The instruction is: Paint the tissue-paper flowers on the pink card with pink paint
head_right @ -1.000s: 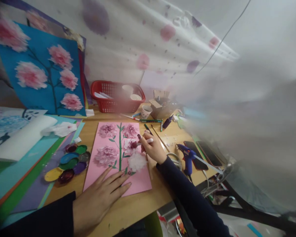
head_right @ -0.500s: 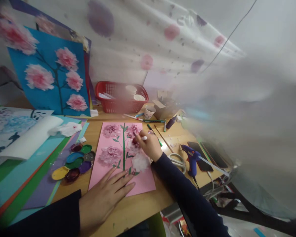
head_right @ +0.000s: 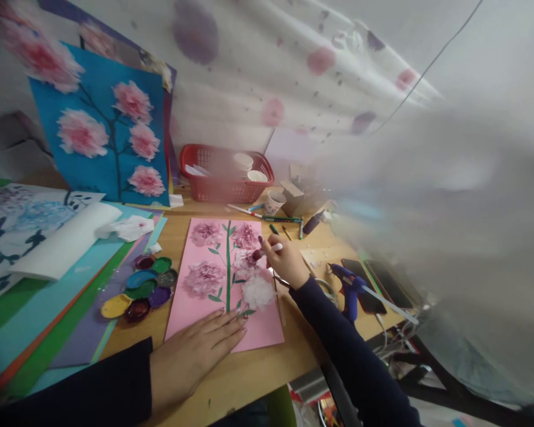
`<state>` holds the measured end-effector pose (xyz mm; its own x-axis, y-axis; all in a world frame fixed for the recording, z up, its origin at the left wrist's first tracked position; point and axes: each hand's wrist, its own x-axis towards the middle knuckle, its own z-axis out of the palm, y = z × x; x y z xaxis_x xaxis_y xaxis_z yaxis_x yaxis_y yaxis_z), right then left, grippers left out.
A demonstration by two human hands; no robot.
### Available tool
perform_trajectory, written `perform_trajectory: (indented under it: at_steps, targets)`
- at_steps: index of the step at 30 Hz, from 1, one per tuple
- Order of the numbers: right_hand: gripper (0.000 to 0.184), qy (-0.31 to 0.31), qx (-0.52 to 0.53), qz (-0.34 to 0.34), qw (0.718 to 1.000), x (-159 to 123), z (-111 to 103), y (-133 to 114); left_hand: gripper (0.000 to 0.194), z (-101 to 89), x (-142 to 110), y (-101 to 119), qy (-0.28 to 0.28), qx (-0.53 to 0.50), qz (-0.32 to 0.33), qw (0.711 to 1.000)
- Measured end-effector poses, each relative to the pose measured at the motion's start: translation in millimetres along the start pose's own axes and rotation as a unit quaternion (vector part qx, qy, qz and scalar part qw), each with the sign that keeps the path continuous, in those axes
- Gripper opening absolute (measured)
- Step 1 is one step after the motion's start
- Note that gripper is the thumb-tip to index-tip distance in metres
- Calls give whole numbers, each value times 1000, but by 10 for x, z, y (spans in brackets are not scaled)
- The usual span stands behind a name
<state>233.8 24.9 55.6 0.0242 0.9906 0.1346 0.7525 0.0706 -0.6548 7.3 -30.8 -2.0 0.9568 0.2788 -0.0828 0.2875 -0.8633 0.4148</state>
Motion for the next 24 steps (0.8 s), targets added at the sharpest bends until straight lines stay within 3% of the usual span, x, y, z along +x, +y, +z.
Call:
perform_trajectory:
  at_steps: [1, 4, 8, 10, 12, 17, 21, 24]
  targets:
    - [40, 17, 0, 5, 1000, -39, -1, 33, 78, -16, 3, 0, -6, -1, 1, 1000]
    - [41, -33, 72, 25, 997, -156, 28, 137, 75, -27, 13, -7, 6, -10, 6, 1000]
    - [43, 31, 150, 78, 985, -264, 34, 184, 76, 23, 13, -24, 24, -6, 7, 1000]
    - [44, -11, 185, 83, 979, -304, -11, 124, 73, 55, 7, -36, 30, 3, 8, 1000]
    - [44, -44, 236, 74, 968, -335, -71, -1, 63, 87, -2, -46, 54, 9, 18, 998]
    - [55, -45, 292, 10, 955, -272, -49, -547, 43, 154, -16, -37, 108, 33, 25, 993]
    - [29, -81, 157, -101, 979, -11, 298, -1045, 37, 177, -14, -27, 152, 68, 17, 986]
    - [28, -75, 71, -177, 979, 268, 651, -1267, 36, 188, -14, -42, 186, 88, 28, 978]
